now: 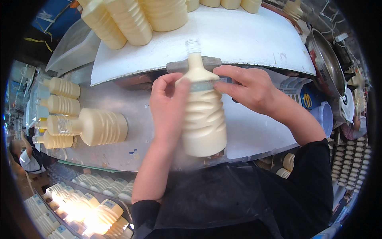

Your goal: The person applies adhesive labels to the sides of cream-colored plastic bottles. They pick up each bottle, smooth the label onto the surface, and place the labeled bottle on a nearby shelf. The process is repeated for multiple bottles.

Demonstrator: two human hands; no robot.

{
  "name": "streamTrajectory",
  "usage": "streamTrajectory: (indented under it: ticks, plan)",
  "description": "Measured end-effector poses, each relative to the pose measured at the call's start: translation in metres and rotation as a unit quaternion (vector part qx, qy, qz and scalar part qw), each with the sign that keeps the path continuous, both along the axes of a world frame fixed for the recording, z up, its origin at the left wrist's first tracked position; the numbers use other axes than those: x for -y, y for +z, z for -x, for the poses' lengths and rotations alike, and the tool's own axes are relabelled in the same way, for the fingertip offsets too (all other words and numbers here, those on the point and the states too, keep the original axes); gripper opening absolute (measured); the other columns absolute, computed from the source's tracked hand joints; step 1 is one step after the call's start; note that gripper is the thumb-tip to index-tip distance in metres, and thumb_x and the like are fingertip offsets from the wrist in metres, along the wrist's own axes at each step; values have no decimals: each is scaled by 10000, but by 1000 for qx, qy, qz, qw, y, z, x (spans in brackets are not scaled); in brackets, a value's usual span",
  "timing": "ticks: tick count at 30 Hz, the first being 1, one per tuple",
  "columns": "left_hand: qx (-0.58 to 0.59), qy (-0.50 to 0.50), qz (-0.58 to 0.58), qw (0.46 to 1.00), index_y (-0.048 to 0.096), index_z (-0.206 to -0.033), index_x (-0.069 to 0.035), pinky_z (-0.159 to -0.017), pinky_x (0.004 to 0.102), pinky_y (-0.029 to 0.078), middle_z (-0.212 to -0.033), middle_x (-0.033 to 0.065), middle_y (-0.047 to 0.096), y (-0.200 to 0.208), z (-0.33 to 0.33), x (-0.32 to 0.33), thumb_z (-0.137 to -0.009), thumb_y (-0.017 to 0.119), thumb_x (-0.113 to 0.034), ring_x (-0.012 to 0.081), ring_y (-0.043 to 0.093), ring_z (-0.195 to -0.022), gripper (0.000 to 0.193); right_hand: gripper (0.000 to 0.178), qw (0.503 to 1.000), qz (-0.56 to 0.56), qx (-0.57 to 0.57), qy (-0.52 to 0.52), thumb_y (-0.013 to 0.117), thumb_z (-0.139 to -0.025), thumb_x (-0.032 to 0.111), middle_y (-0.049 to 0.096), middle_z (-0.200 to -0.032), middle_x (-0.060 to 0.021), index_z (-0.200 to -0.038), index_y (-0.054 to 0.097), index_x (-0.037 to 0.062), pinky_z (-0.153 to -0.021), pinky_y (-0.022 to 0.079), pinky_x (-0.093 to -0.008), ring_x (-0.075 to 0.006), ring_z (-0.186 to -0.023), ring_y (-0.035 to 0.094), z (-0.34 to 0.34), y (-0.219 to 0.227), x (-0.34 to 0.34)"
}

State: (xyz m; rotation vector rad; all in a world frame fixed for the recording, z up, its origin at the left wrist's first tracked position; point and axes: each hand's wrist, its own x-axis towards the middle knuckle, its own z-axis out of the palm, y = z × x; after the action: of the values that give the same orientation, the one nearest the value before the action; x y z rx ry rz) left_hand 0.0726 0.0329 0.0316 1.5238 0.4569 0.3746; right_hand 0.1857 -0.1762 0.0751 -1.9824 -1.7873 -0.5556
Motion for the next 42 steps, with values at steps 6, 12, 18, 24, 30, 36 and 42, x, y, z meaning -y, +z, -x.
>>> streamTrajectory:
  ticks: [6, 12, 18, 24, 30, 36, 42]
  plan:
    - [21, -4, 129, 991, 636, -1180, 5, -857, 264, 509, -1109, 63, 662, 4, 2, -1, -980, 710, -226, 93, 604, -960, 314, 309, 999, -33, -27, -7, 736, -747, 8, 664, -1252, -135, -1051, 728, 63, -555, 541, -277, -158, -659, 628, -2, -10, 1]
    - [17, -8, 97, 995, 597, -1269, 11, -851, 271, 529, -1129, 96, 665, 8, 7, 7, -961, 727, -161, 115, 631, -956, 375, 336, 999, -40, -30, -13, 740, -744, 0, 664, -1275, -135, -1066, 734, 93, -583, 554, -272, -160, -689, 641, -3, -15, 5]
    - [17, 7, 103, 995, 592, -1290, 8, -840, 269, 535, -1122, 89, 662, 9, 8, 10, -961, 733, -166, 110, 635, -951, 398, 396, 998, -30, -26, -52, 744, -760, -13, 681, -1264, -130, -1124, 749, 143, -615, 572, -291, -197, -770, 690, -1, -33, 20]
    - [22, 14, 130, 991, 608, -1293, 4, -882, 260, 516, -1117, 65, 658, 6, 9, 9, -993, 701, -155, 100, 616, -976, 353, 279, 915, -101, -354, -164, 654, -955, 95, 695, -1002, -81, -1230, 704, 102, -718, 539, -264, -150, -789, 637, 11, -61, 21]
    - [32, 12, 141, 989, 609, -1321, 13, -909, 261, 506, -1127, 64, 656, 5, 10, 11, -1007, 681, -136, 105, 608, -998, 355, 330, 679, -153, -708, -124, 594, -1066, 240, 645, -1020, -3, -1293, 545, 6, -813, 488, -235, -61, -889, 582, 29, -59, -21]
    - [39, 8, 140, 989, 605, -1327, 19, -916, 272, 512, -1149, 71, 654, 3, 11, 10, -1002, 686, -135, 112, 609, -1018, 369, 324, 683, -122, -702, -161, 637, -1044, 245, 618, -950, 7, -1253, 549, 13, -798, 482, -219, -44, -880, 578, 32, -53, -23]
    - [35, 12, 143, 989, 611, -1325, 9, -923, 277, 513, -1182, 74, 649, 3, 11, 10, -1001, 682, -130, 114, 610, -1029, 359, 334, 664, -140, -712, -179, 647, -1036, 248, 602, -928, 13, -1255, 549, 16, -768, 466, -208, -39, -848, 563, 35, -50, -26]
